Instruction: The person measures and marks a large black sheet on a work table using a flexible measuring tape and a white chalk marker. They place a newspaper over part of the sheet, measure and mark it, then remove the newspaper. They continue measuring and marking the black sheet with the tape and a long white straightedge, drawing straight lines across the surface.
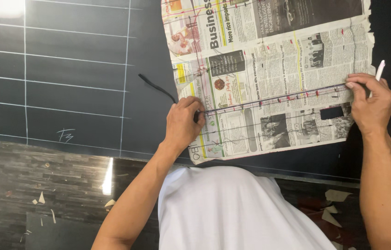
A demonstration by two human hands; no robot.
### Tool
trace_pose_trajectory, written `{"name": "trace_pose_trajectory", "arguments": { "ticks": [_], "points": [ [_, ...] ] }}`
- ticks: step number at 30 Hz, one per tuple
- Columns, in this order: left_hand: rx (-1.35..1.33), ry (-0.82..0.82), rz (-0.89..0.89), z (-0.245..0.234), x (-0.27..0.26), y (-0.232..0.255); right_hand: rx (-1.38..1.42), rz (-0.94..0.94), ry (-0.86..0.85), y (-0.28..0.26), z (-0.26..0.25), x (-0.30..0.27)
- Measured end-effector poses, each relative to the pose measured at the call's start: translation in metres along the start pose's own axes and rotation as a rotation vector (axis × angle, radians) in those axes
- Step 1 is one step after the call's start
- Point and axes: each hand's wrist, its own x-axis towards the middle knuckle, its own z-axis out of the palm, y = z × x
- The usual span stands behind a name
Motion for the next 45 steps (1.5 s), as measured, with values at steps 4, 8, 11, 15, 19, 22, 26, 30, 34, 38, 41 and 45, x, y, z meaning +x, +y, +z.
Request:
{"name": "trace_pose_trajectory", "arguments": {
  "ticks": [4, 8, 11, 15, 19, 22, 26, 30, 34, 38, 41, 45],
  "points": [
    [0.006, 0.019, 0.017, 0.003, -0.001, -0.001, -0.033, -0.009, -0.01, 0.007, -0.001, -0.003],
    [0.015, 0.02, -0.026, 0.006, -0.001, -0.002, -0.071, -0.008, -0.017, 0.011, 0.0, -0.001],
    [0.014, 0.037, -0.012, 0.009, -0.001, -0.002, -0.12, -0.02, -0.012, 0.01, -0.001, -0.002],
    [0.016, 0.031, -0.011, 0.008, -0.001, -0.003, -0.089, -0.043, -0.016, -0.001, -0.003, 0.0],
    [0.015, 0.022, -0.038, 0.009, 0.001, -0.001, 0.013, 0.041, 0.036, -0.012, -0.006, 0.001],
    [0.009, 0.039, -0.029, 0.008, 0.002, 0.003, 0.209, 0.119, 0.051, -0.016, -0.01, 0.003],
    [0.017, 0.034, -0.04, 0.006, 0.002, 0.005, 0.085, 0.103, 0.081, -0.017, -0.017, -0.002],
    [0.014, -0.01, -0.089, 0.004, 0.003, 0.007, -0.009, 0.1, 0.098, -0.017, -0.017, -0.009],
    [0.043, 0.0, -0.063, 0.004, 0.003, 0.009, -0.025, 0.141, 0.085, -0.016, -0.015, -0.011],
    [0.056, -0.025, -0.096, 0.005, 0.003, 0.009, -0.061, 0.063, 0.076, -0.01, -0.011, -0.016],
    [0.056, 0.001, -0.059, 0.007, 0.001, 0.007, -0.102, 0.026, 0.048, -0.006, -0.007, -0.019],
    [0.057, 0.014, -0.058, 0.009, 0.002, 0.004, -0.102, 0.014, 0.023, 0.0, -0.005, -0.024]
  ]
}}
